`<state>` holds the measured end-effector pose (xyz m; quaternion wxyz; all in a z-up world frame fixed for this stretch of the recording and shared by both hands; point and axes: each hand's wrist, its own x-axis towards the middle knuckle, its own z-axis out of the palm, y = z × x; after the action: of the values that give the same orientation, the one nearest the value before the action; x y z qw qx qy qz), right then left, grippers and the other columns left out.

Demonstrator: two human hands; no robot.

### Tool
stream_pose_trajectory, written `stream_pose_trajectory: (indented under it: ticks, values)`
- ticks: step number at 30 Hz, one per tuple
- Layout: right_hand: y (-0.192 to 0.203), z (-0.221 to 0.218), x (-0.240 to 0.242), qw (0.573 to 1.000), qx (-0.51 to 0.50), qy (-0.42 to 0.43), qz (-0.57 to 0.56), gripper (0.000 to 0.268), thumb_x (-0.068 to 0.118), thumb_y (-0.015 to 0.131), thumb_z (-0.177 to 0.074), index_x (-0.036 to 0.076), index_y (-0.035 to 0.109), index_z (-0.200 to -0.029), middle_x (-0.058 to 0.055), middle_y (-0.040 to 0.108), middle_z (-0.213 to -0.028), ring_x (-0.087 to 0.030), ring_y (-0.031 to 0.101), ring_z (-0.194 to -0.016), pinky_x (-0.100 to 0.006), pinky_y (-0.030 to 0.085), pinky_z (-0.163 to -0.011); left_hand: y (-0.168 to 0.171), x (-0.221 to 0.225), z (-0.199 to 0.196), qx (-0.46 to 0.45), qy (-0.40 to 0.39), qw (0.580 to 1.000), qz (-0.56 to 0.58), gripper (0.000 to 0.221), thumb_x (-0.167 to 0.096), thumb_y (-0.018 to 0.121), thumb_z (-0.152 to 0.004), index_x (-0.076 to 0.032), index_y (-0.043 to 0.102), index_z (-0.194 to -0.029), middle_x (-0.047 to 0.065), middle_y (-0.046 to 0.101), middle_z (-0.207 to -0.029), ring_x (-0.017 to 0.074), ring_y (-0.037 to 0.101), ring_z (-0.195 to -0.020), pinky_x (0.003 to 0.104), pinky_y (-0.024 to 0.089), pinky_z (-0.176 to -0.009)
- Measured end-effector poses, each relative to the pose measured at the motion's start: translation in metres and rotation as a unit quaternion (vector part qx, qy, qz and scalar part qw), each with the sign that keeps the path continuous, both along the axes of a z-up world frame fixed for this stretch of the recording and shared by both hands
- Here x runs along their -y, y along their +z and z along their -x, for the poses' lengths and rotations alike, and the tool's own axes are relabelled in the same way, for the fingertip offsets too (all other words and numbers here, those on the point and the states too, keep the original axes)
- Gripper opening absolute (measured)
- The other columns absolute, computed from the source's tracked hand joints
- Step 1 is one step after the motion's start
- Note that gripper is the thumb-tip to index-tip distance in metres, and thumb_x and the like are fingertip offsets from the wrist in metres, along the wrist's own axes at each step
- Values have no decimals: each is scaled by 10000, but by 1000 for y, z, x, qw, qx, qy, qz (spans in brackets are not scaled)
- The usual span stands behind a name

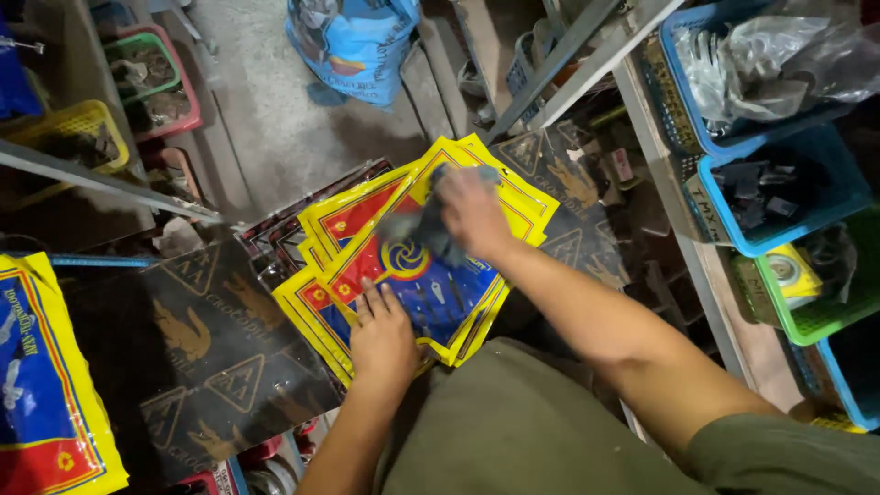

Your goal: The person wipes a stack of packaged motorcycle parts with a cloth, handling them one at a time and then placing them back onto a wooden surface.

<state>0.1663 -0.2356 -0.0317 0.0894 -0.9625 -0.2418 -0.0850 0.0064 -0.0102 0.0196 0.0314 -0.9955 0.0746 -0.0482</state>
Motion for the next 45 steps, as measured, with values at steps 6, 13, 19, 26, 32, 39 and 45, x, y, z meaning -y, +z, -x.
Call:
stream_pose_trajectory:
  ticks: [6,13,19,26,32,39,45]
  values:
    - [39,-11,-63,952,236,188,-47,217,98,715,-615,296,637,-659,-2,700,-962,-337,662,-905,-550,492,-763,-9,-2,-2,-60,-10,998,1,735,-351,768,-705,-2,628,-1337,303,576,-1420,395,683,-1175,436,605,-811]
    - [-19,-43,-57,948,64,228,-213,253,256,677,-850,207,706,-1097,-66,721,-1147,-286,674,-1165,-455,527,-989,20,-9,-6,-27,-17,999,-20,398,-208,570,-847,-90,712,-1201,160,721,-1150,309,743,-1003,362,604,-702]
    - [-24,-26,-12,969,-139,-201,24,470,426,515,-1002,275,586,-1441,-63,501,-1528,-371,489,-1377,-680,466,-979,13,-9,-6,-162,-23,986,44,1151,-486,951,-502,6,518,-1449,325,476,-1507,434,612,-1268,479,582,-917]
    - [7,131,-21,964,-90,237,-73,449,255,503,-884,156,595,-1313,-207,517,-1468,-516,431,-1384,-652,409,-987,5,-18,-6,-68,-14,997,26,1021,-346,814,-626,-34,432,-1520,215,605,-1377,313,681,-1166,371,603,-799]
    - [3,100,63,990,-121,-31,-60,498,363,415,-1044,112,540,-1456,-212,485,-1521,-468,423,-1405,-605,383,-1116,21,-42,1,-161,-111,976,93,1187,-455,950,-552,-65,413,-1537,341,426,-1529,444,540,-1347,539,474,-1025]
    - [84,145,-56,972,-100,58,-205,160,103,544,-826,6,624,-925,-250,567,-1298,-451,543,-1163,-535,386,-1030,25,-39,19,-92,-175,974,114,504,-346,568,-877,-131,649,-1326,328,332,-1595,548,220,-1510,727,112,-1166]
    - [48,124,-4,871,-148,5,-468,446,386,533,-945,120,730,-1244,-176,658,-1322,-379,570,-1324,-490,406,-1148,38,-25,5,77,-244,927,276,241,-354,563,-1033,-190,679,-900,37,732,-1158,244,687,-1157,526,395,-1101]
